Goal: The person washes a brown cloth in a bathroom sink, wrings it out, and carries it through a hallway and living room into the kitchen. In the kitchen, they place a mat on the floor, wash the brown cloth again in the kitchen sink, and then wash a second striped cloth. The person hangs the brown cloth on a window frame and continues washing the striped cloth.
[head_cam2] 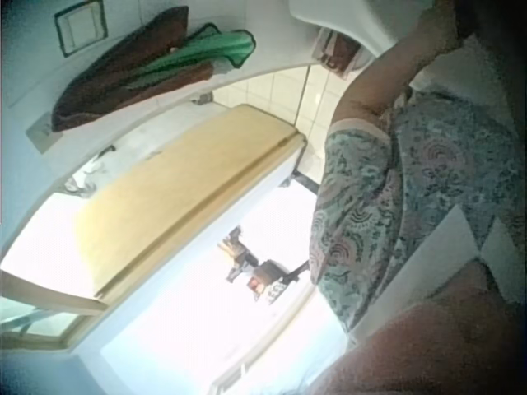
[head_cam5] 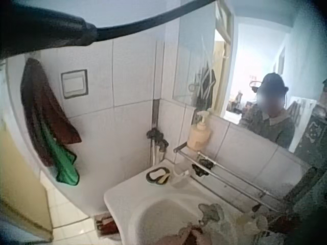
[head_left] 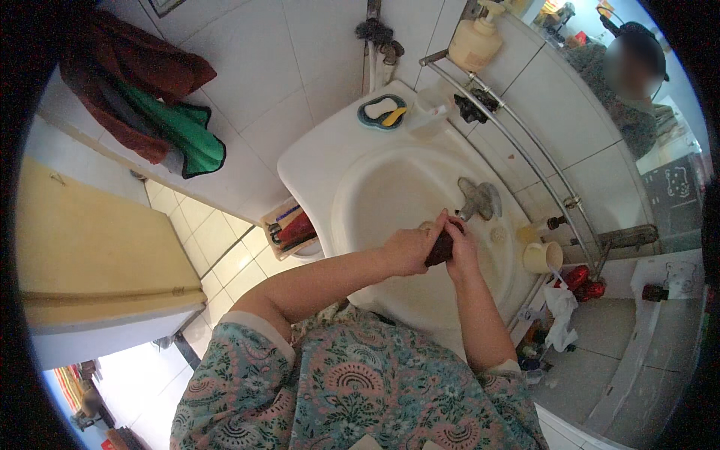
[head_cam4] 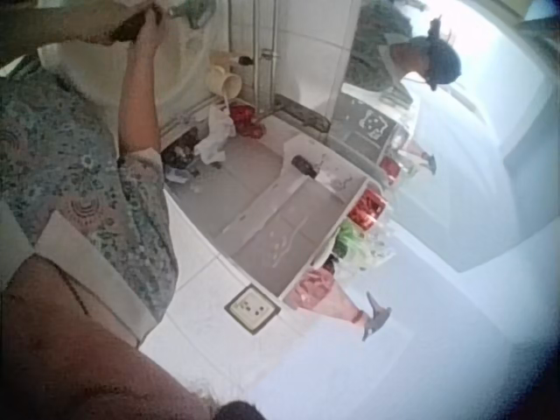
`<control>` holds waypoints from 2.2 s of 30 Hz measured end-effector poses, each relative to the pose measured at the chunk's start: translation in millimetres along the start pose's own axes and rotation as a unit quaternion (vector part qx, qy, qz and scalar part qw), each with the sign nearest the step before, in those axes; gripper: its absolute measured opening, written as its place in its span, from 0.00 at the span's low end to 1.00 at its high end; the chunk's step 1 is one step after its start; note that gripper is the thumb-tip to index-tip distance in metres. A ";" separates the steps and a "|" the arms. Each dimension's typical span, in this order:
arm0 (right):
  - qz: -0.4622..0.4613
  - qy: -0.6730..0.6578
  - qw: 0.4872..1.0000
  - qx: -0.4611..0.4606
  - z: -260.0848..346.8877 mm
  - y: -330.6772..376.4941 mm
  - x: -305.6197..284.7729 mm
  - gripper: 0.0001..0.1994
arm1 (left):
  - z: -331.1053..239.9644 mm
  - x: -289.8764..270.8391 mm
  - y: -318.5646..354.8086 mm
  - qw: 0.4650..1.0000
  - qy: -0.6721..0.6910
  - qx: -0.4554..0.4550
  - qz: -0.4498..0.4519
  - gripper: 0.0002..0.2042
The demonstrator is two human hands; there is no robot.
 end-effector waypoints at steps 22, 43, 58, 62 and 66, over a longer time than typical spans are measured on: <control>-0.095 -0.246 0.955 -0.135 11.9 35.8 -3.6 0.12 | -5.2 -48.9 -1.2 0.872 0.410 -0.039 -0.266 0.11; 0.087 -0.198 0.960 0.177 -66.5 8.8 -4.2 0.16 | -6.1 -25.6 -23.1 0.919 0.249 0.151 -0.267 0.10; 0.112 -0.088 0.988 0.065 16.5 50.8 17.6 0.12 | 25.2 -30.8 -17.8 0.762 0.615 0.112 -0.169 0.13; 0.165 0.275 0.881 -0.349 84.1 61.6 24.9 0.06 | 8.8 -8.2 -1.3 0.602 0.793 -0.076 0.055 0.13; 0.100 0.132 0.929 -0.330 76.5 73.4 25.5 0.10 | 10.7 -12.4 -2.5 0.595 0.798 -0.083 -0.046 0.11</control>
Point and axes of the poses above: each hand's wrist, its own y-axis away from the middle knuckle, its own x-axis out of the palm, z = x × y, the point moved 9 cm from there along -y, towards the middle knuckle, and after that the axes turned 6 degrees about -x, right-handed, at the moved point
